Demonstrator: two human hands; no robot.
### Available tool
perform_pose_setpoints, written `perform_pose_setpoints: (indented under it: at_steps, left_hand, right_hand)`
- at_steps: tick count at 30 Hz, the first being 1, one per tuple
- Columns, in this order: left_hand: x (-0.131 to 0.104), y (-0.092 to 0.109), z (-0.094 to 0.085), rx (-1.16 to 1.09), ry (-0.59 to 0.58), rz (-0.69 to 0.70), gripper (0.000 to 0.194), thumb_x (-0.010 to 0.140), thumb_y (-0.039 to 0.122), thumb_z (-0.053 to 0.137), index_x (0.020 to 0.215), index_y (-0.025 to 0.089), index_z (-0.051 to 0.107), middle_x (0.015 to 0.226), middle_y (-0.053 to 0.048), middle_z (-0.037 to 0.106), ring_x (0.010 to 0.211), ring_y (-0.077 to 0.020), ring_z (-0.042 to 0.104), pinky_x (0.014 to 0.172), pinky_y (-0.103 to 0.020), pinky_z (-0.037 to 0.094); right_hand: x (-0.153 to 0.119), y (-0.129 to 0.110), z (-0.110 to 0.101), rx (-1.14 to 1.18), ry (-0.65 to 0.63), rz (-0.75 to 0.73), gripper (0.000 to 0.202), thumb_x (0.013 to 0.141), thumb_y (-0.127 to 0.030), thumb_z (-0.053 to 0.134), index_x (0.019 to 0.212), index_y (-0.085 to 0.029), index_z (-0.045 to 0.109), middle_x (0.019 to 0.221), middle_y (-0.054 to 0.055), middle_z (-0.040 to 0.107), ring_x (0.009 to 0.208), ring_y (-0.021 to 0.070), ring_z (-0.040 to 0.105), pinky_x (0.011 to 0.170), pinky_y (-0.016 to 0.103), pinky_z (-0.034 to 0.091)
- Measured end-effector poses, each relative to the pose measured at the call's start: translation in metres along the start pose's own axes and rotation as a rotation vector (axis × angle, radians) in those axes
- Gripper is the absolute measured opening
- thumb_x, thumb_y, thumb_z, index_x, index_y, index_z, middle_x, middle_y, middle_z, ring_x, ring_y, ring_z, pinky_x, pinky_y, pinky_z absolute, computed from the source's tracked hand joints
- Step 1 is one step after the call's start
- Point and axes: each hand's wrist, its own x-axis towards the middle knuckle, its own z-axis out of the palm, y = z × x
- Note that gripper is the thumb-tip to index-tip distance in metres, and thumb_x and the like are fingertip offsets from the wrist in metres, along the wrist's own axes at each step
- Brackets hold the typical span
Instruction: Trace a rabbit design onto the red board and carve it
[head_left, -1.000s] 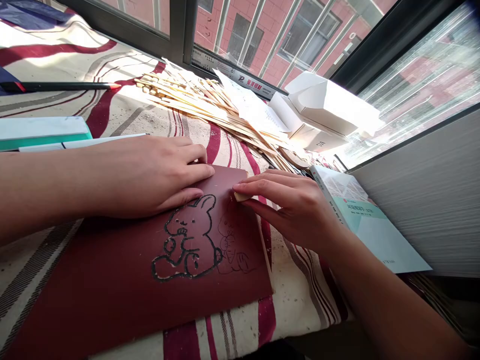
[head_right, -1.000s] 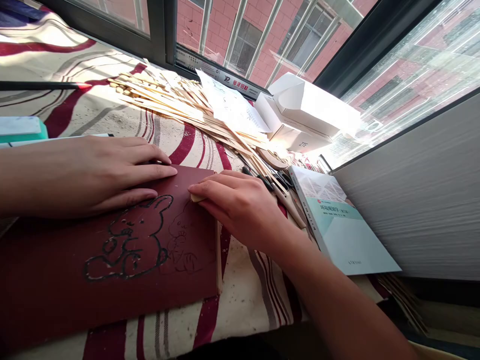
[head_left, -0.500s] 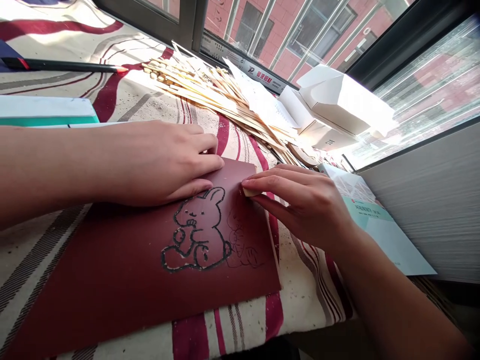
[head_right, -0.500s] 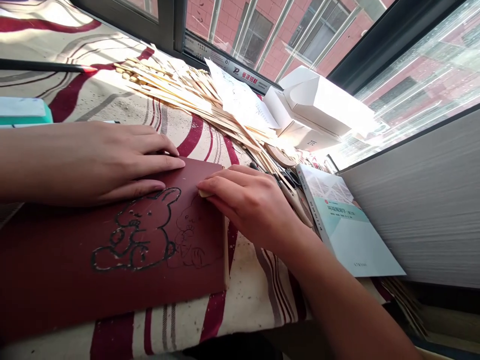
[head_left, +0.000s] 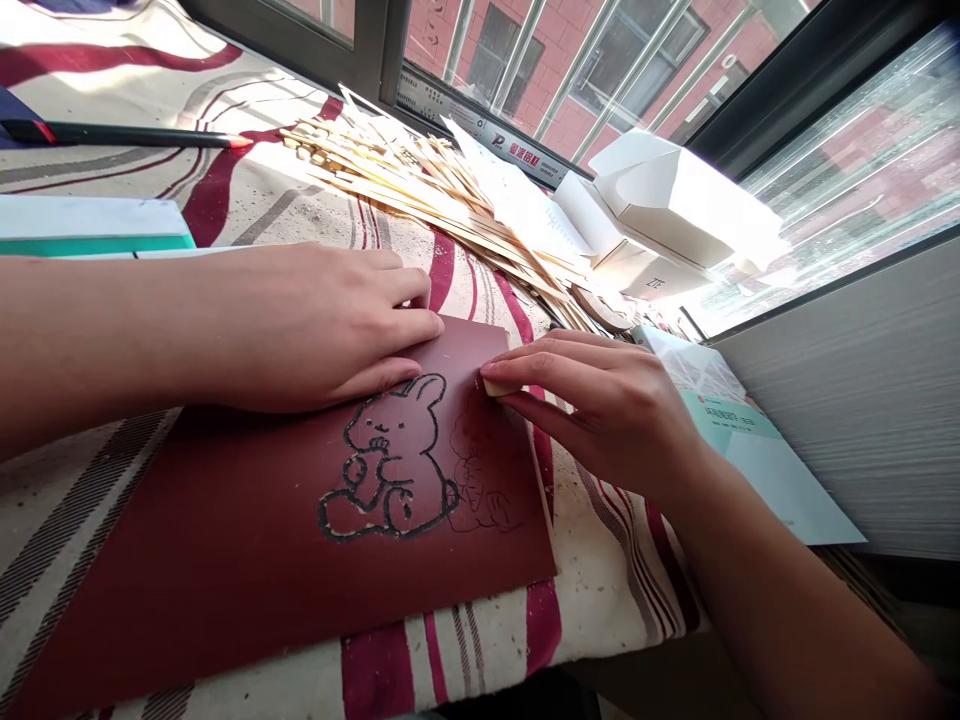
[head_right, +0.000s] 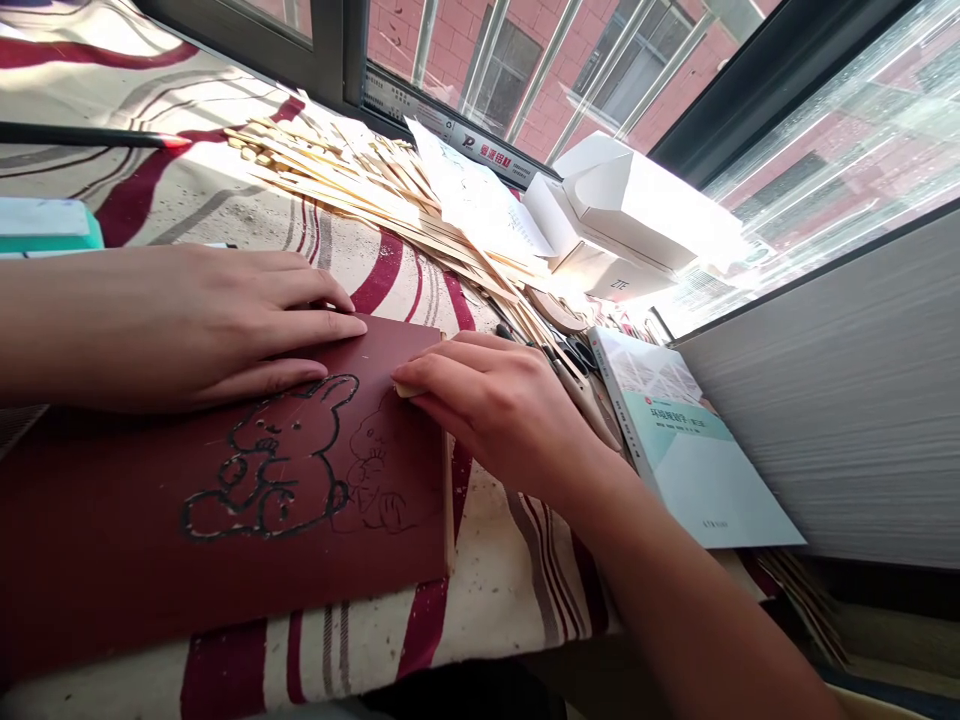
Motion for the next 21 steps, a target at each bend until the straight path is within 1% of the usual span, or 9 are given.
perform_pose_setpoints:
  at_steps: [2,4,7,9,13,16,19,21]
  left_hand:
    - [-0.0003,0.0007,-0.0004,-0.003,0.008,0.012,0.056,0.101,0.057,0.038,0.122,0.025,0.078,0.116,-0.013,0.072,0.101,-0.0323,0.066,0.096,-0.049,0.055]
    - [-0.0007,0.0019,-0.0012,0.000,0.020,0.020,0.057,0.101,0.058,0.037,0.122,0.024,0.078,0.114,-0.013,0.071,0.099,-0.0326,0.067,0.095,-0.050,0.055]
    - [-0.0010,0.0032,-0.0023,0.051,-0.001,0.023,0.060,0.104,0.055,0.031,0.127,0.024,0.077,0.117,-0.014,0.071,0.100,-0.0327,0.067,0.093,-0.050,0.055]
    - [-0.0007,0.0033,-0.0021,0.078,-0.016,0.022,0.062,0.103,0.056,0.029,0.128,0.025,0.076,0.120,-0.014,0.071,0.101,-0.0330,0.067,0.091,-0.049,0.054]
    - [0.0008,0.0017,-0.0002,0.035,-0.014,0.006,0.059,0.101,0.058,0.034,0.126,0.025,0.077,0.115,-0.014,0.071,0.100,-0.0327,0.067,0.096,-0.048,0.054]
    - [0.0007,0.0006,0.0010,-0.028,0.022,0.005,0.058,0.101,0.058,0.037,0.124,0.025,0.078,0.109,-0.012,0.070,0.098,-0.0304,0.067,0.100,-0.045,0.052]
    - [-0.0010,0.0007,0.0006,-0.012,0.035,0.022,0.061,0.104,0.058,0.032,0.125,0.024,0.078,0.109,-0.011,0.070,0.096,-0.0283,0.067,0.101,-0.043,0.052]
    - [-0.0021,0.0023,-0.0009,0.033,0.029,0.038,0.065,0.105,0.057,0.027,0.125,0.022,0.078,0.110,-0.011,0.071,0.096,-0.0268,0.067,0.099,-0.042,0.053]
  right_hand:
    - [0.0002,-0.0002,0.0002,-0.013,0.001,0.005,0.013,0.106,-0.014,0.065,0.109,-0.019,0.077,0.104,0.008,0.086,0.094,0.0234,0.081,0.084,0.038,0.066]
    - [-0.0001,-0.0004,-0.0013,-0.014,0.014,0.022,0.013,0.106,-0.014,0.066,0.109,-0.020,0.077,0.104,0.007,0.086,0.094,0.0235,0.081,0.084,0.039,0.066]
    - [-0.0012,-0.0008,-0.0054,0.010,0.115,0.111,0.014,0.105,-0.016,0.069,0.108,-0.026,0.078,0.106,0.005,0.086,0.095,0.0222,0.081,0.086,0.039,0.066]
    - [-0.0019,-0.0009,-0.0071,0.022,0.150,0.132,0.015,0.105,-0.016,0.070,0.109,-0.027,0.078,0.107,0.003,0.086,0.096,0.0214,0.081,0.087,0.038,0.066]
    - [-0.0017,0.0003,-0.0044,0.009,0.082,0.062,0.013,0.106,-0.014,0.068,0.111,-0.023,0.076,0.105,0.004,0.085,0.096,0.0200,0.080,0.088,0.036,0.064]
    - [-0.0010,0.0034,0.0002,-0.009,0.078,0.051,0.011,0.105,-0.012,0.068,0.110,-0.017,0.076,0.102,0.007,0.084,0.093,0.0202,0.079,0.085,0.034,0.063]
    - [-0.0010,0.0069,0.0026,0.005,0.068,0.038,0.010,0.104,-0.012,0.068,0.109,-0.014,0.076,0.101,0.009,0.084,0.091,0.0205,0.077,0.083,0.034,0.063]
    - [-0.0012,0.0081,0.0026,0.021,0.057,0.031,0.010,0.104,-0.012,0.069,0.109,-0.013,0.077,0.100,0.009,0.084,0.092,0.0206,0.077,0.085,0.034,0.062]
